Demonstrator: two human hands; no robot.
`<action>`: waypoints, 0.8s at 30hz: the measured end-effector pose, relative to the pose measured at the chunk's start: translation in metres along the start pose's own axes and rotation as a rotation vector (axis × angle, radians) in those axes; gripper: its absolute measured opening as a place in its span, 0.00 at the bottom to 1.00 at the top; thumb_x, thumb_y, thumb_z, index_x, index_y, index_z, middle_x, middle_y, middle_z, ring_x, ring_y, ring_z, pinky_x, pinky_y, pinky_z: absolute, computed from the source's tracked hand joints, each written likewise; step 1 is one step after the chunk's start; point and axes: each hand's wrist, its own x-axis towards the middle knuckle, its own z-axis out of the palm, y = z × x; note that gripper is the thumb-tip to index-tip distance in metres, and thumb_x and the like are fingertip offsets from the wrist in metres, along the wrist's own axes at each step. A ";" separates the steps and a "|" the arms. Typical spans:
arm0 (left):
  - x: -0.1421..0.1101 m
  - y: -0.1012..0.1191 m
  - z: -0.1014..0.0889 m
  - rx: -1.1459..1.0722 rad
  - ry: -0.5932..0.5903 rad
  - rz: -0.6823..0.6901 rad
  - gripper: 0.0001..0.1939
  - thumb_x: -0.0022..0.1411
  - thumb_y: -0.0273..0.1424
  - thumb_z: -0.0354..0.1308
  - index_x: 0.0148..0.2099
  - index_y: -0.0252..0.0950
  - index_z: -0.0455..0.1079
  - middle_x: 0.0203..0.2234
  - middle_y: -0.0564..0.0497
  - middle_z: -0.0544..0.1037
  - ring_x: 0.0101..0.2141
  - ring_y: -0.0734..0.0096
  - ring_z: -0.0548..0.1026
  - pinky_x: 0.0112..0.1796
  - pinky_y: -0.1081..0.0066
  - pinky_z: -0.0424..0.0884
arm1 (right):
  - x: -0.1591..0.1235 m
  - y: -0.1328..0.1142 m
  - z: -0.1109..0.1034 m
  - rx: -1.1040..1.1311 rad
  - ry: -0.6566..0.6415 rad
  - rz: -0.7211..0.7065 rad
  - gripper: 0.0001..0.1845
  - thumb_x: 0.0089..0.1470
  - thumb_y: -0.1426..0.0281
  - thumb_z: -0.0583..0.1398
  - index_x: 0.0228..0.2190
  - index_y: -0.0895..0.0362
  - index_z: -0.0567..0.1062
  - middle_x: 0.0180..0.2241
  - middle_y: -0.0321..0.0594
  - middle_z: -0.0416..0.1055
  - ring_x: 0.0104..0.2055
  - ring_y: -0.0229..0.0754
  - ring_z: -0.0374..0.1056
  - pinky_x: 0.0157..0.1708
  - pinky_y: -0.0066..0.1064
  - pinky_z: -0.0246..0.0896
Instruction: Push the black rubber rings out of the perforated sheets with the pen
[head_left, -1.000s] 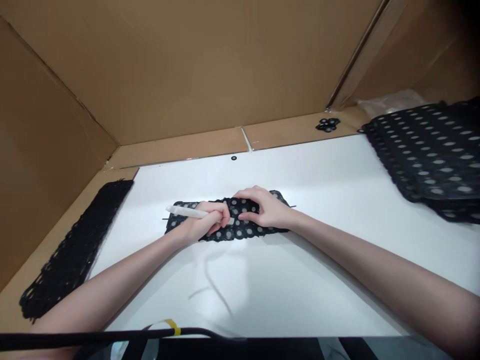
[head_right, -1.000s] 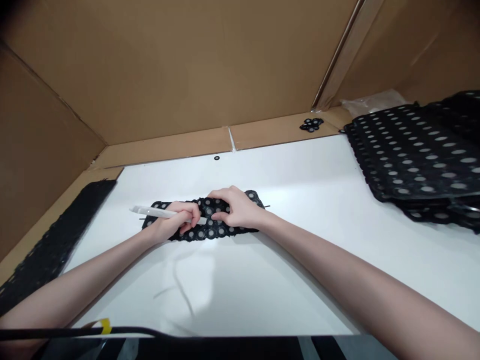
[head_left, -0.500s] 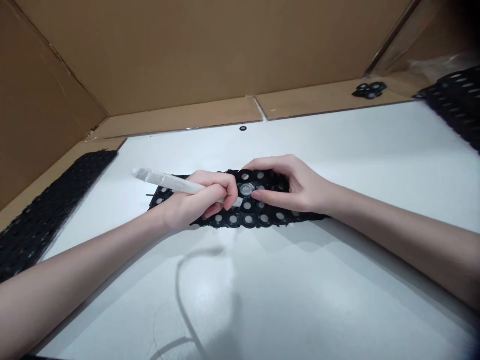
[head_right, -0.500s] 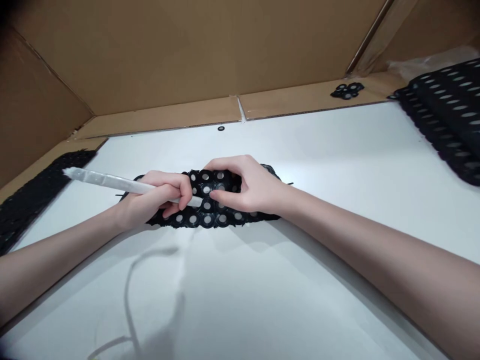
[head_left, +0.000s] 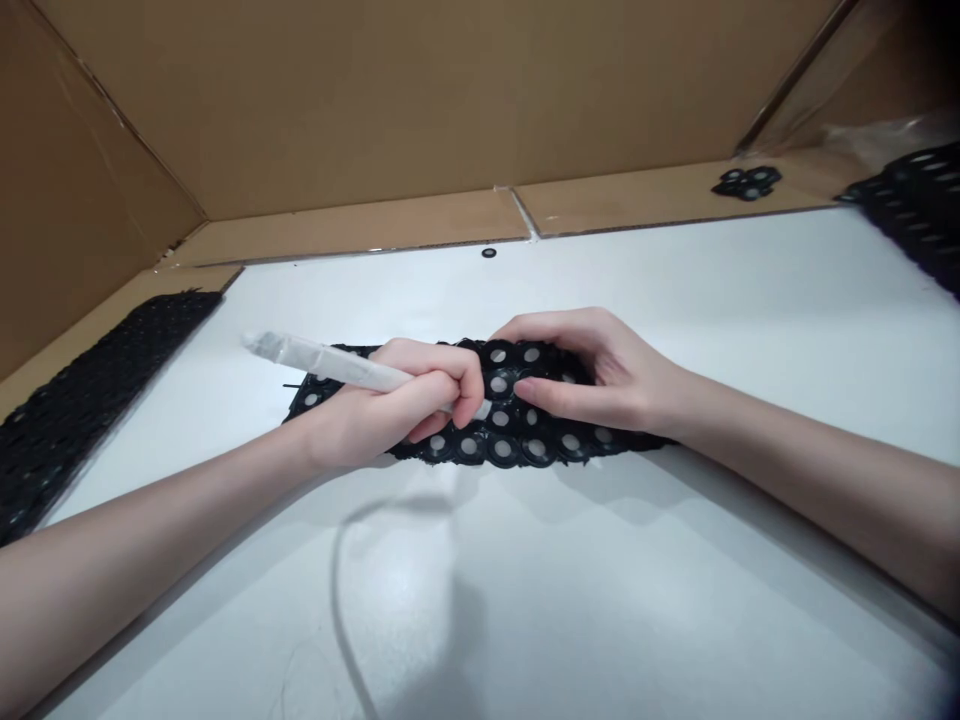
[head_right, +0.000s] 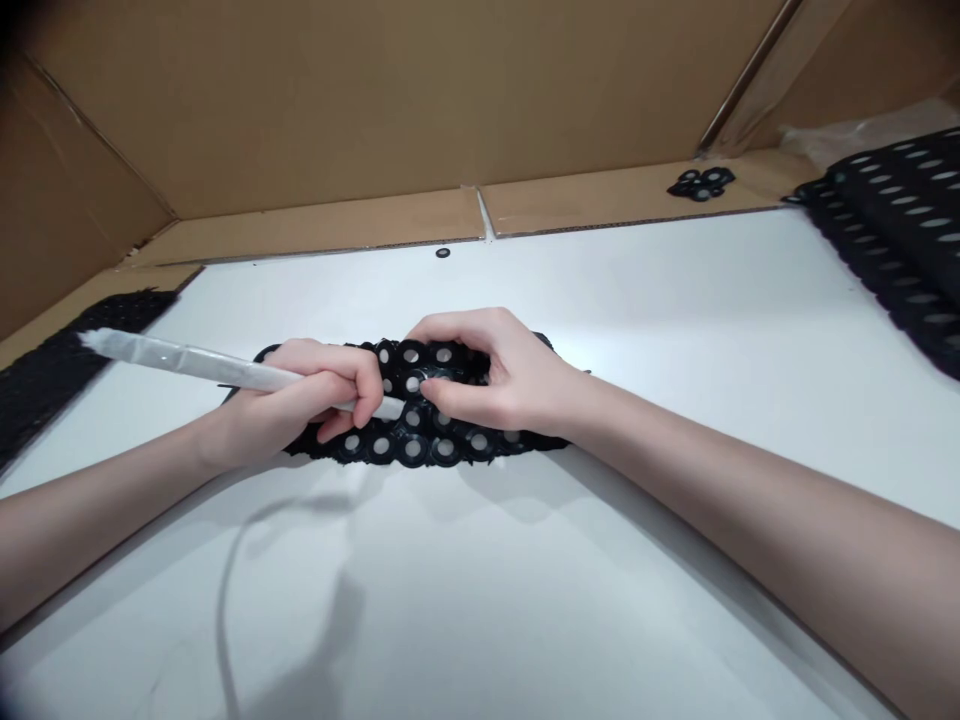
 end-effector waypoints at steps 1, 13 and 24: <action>0.000 0.000 0.000 -0.001 0.000 0.002 0.12 0.54 0.24 0.44 0.24 0.34 0.65 0.11 0.56 0.62 0.16 0.78 0.60 0.19 0.78 0.57 | 0.000 -0.001 0.000 -0.003 0.000 0.003 0.08 0.48 0.67 0.60 0.32 0.56 0.74 0.30 0.36 0.73 0.33 0.40 0.68 0.32 0.29 0.63; -0.003 0.003 0.003 -0.010 0.022 -0.017 0.10 0.52 0.25 0.44 0.23 0.34 0.65 0.11 0.56 0.61 0.16 0.77 0.59 0.19 0.77 0.57 | -0.004 -0.014 0.003 -0.106 -0.050 0.101 0.20 0.39 0.65 0.68 0.36 0.56 0.72 0.34 0.36 0.72 0.36 0.42 0.69 0.37 0.32 0.65; 0.001 0.002 0.007 0.283 0.012 0.231 0.12 0.57 0.24 0.41 0.27 0.34 0.63 0.16 0.56 0.62 0.20 0.78 0.60 0.24 0.76 0.56 | -0.003 -0.012 -0.003 -0.143 0.155 0.099 0.17 0.37 0.69 0.67 0.32 0.58 0.71 0.30 0.35 0.71 0.33 0.42 0.66 0.34 0.32 0.60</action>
